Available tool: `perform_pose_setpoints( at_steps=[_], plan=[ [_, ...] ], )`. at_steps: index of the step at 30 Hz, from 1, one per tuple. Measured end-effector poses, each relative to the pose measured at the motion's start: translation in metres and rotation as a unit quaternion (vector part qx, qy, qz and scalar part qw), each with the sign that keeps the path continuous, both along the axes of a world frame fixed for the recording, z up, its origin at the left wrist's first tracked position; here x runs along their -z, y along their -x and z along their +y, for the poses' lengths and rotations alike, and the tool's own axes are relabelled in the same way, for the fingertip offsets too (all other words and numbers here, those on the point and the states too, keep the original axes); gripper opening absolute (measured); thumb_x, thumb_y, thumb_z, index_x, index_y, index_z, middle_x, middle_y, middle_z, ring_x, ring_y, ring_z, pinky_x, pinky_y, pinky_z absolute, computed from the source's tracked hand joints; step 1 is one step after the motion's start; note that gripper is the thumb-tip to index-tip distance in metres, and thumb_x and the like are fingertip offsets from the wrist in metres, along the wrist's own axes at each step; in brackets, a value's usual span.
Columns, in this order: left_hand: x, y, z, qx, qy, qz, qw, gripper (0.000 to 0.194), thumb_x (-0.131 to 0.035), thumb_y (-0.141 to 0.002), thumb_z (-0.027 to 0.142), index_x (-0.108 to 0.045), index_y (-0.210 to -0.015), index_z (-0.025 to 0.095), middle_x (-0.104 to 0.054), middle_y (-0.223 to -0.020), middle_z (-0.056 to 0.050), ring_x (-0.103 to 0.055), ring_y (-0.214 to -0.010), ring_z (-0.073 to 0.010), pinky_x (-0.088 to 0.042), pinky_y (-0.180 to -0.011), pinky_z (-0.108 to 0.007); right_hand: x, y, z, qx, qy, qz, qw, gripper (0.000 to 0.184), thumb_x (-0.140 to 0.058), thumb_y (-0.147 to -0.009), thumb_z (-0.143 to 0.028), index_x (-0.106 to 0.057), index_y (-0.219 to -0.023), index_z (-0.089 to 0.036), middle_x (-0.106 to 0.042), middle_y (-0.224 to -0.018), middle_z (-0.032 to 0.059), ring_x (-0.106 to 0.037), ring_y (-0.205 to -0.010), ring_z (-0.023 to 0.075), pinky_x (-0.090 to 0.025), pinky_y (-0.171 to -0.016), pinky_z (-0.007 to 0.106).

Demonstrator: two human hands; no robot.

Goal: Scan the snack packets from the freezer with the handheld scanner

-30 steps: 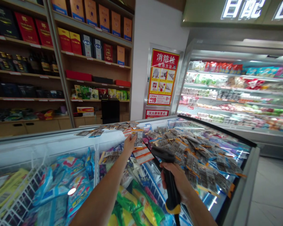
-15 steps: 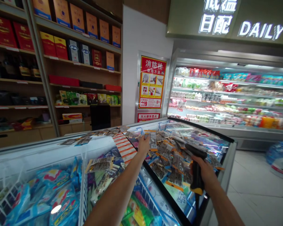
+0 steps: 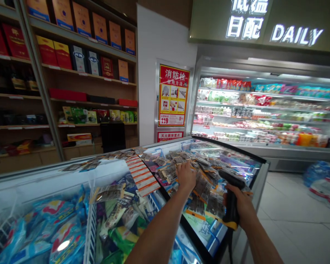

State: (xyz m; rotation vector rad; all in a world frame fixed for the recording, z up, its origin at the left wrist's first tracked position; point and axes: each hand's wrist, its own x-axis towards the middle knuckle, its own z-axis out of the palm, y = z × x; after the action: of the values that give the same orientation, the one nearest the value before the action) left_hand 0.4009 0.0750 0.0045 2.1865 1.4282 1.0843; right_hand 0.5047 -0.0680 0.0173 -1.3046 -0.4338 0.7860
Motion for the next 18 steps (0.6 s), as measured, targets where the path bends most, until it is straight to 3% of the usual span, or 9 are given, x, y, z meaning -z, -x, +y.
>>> perform_pose_setpoints(
  at_steps=[3,7,10,12,15,18],
  plan=[
    [0.0,0.044,0.006,-0.017,-0.023,0.031,0.999,0.047,-0.047,-0.076,0.029,-0.045,-0.121,0.019,-0.047,-0.126,-0.009,-0.036,-0.116,-0.0237,-0.024,-0.097,-0.039,0.0,0.016,0.007,-0.025,-0.014,-0.002,1.0,0.023,-0.064,-0.061,-0.036,-0.057,-0.068,-0.016,-0.057,-0.042,-0.0011,-0.049,-0.035,0.0133,-0.035,-0.032,0.023],
    [-0.004,0.152,0.025,-0.134,0.005,0.119,0.984,0.043,-0.042,-0.076,0.028,-0.048,-0.119,0.021,-0.043,-0.129,-0.009,-0.035,-0.118,-0.0261,-0.025,-0.097,-0.042,0.0,0.046,0.024,-0.085,-0.023,0.0,0.996,0.021,-0.063,-0.062,-0.035,-0.057,-0.069,-0.016,-0.057,-0.043,-0.001,-0.05,-0.035,0.0136,-0.036,-0.033,0.024],
    [-0.003,0.239,0.032,-0.223,0.083,0.184,0.954,0.044,-0.041,-0.073,0.026,-0.05,-0.116,0.023,-0.042,-0.13,-0.01,-0.032,-0.12,-0.0307,-0.027,-0.092,-0.051,-0.001,0.068,0.037,-0.122,-0.04,-0.001,0.992,0.019,-0.062,-0.064,-0.034,-0.056,-0.067,-0.017,-0.055,-0.041,-0.0022,-0.049,-0.034,0.0132,-0.036,-0.033,0.024],
    [0.002,0.281,0.032,-0.271,0.144,0.203,0.93,0.046,-0.042,-0.072,0.031,-0.05,-0.116,0.022,-0.043,-0.128,-0.013,-0.034,-0.118,-0.0358,-0.032,-0.085,-0.055,-0.001,0.078,0.043,-0.14,-0.04,-0.008,0.989,0.018,-0.061,-0.064,-0.034,-0.055,-0.065,-0.017,-0.054,-0.041,-0.0027,-0.048,-0.033,0.0131,-0.035,-0.033,0.024],
    [0.01,0.303,0.029,-0.273,0.188,0.229,0.915,0.045,-0.041,-0.073,0.04,-0.054,-0.11,0.018,-0.051,-0.118,-0.017,-0.044,-0.109,-0.0359,-0.037,-0.08,-0.049,0.001,0.086,0.047,-0.164,-0.025,-0.019,0.986,0.019,-0.061,-0.065,-0.035,-0.055,-0.061,-0.018,-0.052,-0.039,-0.0023,-0.047,-0.033,0.0135,-0.033,-0.032,0.024],
    [0.016,0.282,0.029,-0.218,0.151,0.249,0.932,0.039,-0.04,-0.075,0.038,-0.058,-0.103,0.016,-0.057,-0.106,-0.017,-0.05,-0.101,-0.0313,-0.039,-0.079,-0.041,0.002,0.089,0.048,-0.168,-0.028,-0.024,0.985,0.018,-0.061,-0.065,-0.035,-0.055,-0.059,-0.018,-0.053,-0.039,-0.0021,-0.046,-0.034,0.0131,-0.033,-0.034,0.025]
  ],
)
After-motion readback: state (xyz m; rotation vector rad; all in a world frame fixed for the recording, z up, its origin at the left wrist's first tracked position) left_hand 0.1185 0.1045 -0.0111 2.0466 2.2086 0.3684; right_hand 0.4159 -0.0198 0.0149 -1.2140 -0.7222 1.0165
